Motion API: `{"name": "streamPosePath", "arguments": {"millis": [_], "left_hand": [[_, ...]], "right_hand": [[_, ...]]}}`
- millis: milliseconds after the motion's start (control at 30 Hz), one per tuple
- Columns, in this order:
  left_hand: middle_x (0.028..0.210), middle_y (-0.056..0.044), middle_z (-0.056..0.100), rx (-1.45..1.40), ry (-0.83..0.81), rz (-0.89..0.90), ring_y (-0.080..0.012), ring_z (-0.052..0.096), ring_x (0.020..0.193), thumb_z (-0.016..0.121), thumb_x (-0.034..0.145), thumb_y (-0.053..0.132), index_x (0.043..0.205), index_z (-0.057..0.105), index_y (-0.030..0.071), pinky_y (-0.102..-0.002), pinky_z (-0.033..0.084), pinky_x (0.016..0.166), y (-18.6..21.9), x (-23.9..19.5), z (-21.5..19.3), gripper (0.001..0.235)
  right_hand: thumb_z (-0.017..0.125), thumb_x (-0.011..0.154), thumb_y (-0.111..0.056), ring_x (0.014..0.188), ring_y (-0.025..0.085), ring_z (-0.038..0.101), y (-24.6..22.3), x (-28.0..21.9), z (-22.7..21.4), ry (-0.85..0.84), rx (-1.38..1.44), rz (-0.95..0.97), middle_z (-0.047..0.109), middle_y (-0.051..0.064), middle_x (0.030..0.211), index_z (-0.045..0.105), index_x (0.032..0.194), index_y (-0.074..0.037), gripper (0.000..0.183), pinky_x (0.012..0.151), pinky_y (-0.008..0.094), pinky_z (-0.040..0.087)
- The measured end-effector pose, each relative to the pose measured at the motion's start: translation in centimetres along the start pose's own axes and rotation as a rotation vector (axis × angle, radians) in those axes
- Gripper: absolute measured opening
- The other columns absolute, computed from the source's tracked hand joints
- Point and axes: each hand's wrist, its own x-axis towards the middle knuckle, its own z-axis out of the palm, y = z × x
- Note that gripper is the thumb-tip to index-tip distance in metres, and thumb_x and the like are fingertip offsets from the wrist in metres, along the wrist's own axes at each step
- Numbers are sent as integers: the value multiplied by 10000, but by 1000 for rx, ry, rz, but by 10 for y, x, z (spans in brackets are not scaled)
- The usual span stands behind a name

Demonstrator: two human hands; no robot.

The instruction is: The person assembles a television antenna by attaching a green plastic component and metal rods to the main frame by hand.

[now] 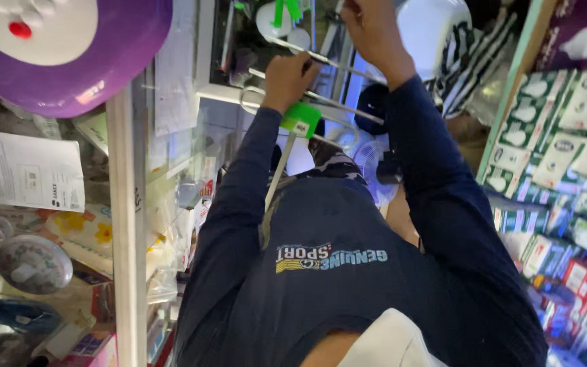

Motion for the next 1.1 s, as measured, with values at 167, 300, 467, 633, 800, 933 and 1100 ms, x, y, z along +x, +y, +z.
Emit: {"name": "streamPosePath", "arguments": {"millis": [167,300,467,633,800,933,1100], "left_hand": [[694,-73,710,-21,-42,-43,-341,645,627,712,924,390,874,702,130,-481,444,649,16,-1,-8,265],[690,-79,707,-18,-87,-86,-351,643,634,721,931,405,861,694,119,-481,443,652,17,3,-12,296],[712,-79,718,-46,-63,-89,-345,655,634,715,920,408,881,712,132,-478,457,647,14,2,-10,279],[701,-81,715,-114,-94,-123,-333,684,652,705,926,436,866,697,117,-468,501,656,8,1,-13,325],[671,-78,724,-68,-66,-69,-342,690,616,716,898,411,860,711,114,-492,520,620,9,2,-19,300],[677,-78,722,-127,-40,-63,-335,698,621,717,898,408,862,708,121,-485,534,610,7,2,-17,289],[663,-79,717,-118,-18,-48,-340,693,613,743,886,406,849,703,123,-499,524,615,4,2,-13,288]], "right_hand": [[666,945,-59,833,395,680,26,35,52,-180,36,48,674,199,898,653,1038,-8,107,719,466,520],[675,916,-56,820,400,703,26,34,68,-77,42,65,703,192,900,677,1130,-34,215,711,492,539],[685,909,-53,899,449,681,18,35,73,-42,-131,30,719,213,989,708,1113,-77,207,731,535,531],[756,865,-169,877,488,649,12,38,82,-116,-193,175,693,245,930,709,1034,-57,208,689,560,500],[720,954,-148,872,434,670,9,40,90,34,-175,123,697,196,949,706,1076,-68,146,718,538,515],[709,934,-157,847,411,672,-5,44,93,6,-226,146,703,181,962,710,972,-79,88,690,525,519],[724,878,-161,845,400,675,-6,48,107,60,-424,137,695,167,941,695,921,-73,101,704,522,527]]}}
